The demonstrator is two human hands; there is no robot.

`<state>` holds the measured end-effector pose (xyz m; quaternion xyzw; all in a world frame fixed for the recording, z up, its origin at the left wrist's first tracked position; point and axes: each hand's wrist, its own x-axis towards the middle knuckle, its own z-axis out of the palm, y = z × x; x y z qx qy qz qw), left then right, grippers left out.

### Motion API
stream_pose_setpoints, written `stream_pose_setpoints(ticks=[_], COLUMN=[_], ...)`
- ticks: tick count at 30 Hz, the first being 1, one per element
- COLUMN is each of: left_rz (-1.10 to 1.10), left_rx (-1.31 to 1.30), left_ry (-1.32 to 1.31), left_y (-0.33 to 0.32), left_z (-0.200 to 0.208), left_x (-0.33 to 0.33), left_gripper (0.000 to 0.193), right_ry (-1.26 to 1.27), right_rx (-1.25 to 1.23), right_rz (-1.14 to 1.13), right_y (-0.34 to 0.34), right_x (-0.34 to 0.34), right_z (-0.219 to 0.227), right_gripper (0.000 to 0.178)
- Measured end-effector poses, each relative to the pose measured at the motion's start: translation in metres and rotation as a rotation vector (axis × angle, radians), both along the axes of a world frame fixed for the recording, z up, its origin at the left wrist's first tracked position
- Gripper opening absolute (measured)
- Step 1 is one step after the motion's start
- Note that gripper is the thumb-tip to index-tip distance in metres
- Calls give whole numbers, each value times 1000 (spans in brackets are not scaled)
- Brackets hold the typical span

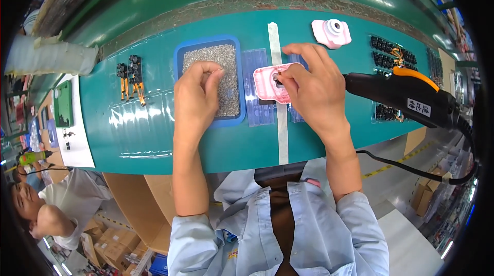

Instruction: The person assembles small electronic circuit board components into plastic housings by hand, then secures them with screws using an electric screwdriver.

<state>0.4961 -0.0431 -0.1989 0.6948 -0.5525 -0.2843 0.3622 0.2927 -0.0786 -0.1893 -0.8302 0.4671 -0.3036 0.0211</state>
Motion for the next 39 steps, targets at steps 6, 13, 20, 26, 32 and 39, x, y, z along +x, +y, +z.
stream_pose_setpoints(ticks=[6,13,20,26,32,39], left_rz=[5,-45,-105,-71,-72,-30], left_rx=[-2,-185,-297,-259,-263,-311], left_ry=[101,9,-49,-47,6,-26], left_y=[1,-1,-2,2,-1,2], left_z=[-5,-11,-12,-5,-4,3], left_x=[5,2,2,2,-2,-2], left_gripper=[6,7,9,11,12,13], right_ry=[5,-42,-45,-24,-87,-558], right_rx=[-59,-95,-98,13,10,-400], right_rz=[-16,-103,-135,-100,-94,-106], right_y=[3,13,18,13,12,83], right_x=[1,6,8,5,-1,-68], right_z=[-1,-13,-16,-5,-6,-6], right_gripper=[13,11,8,10,13,34])
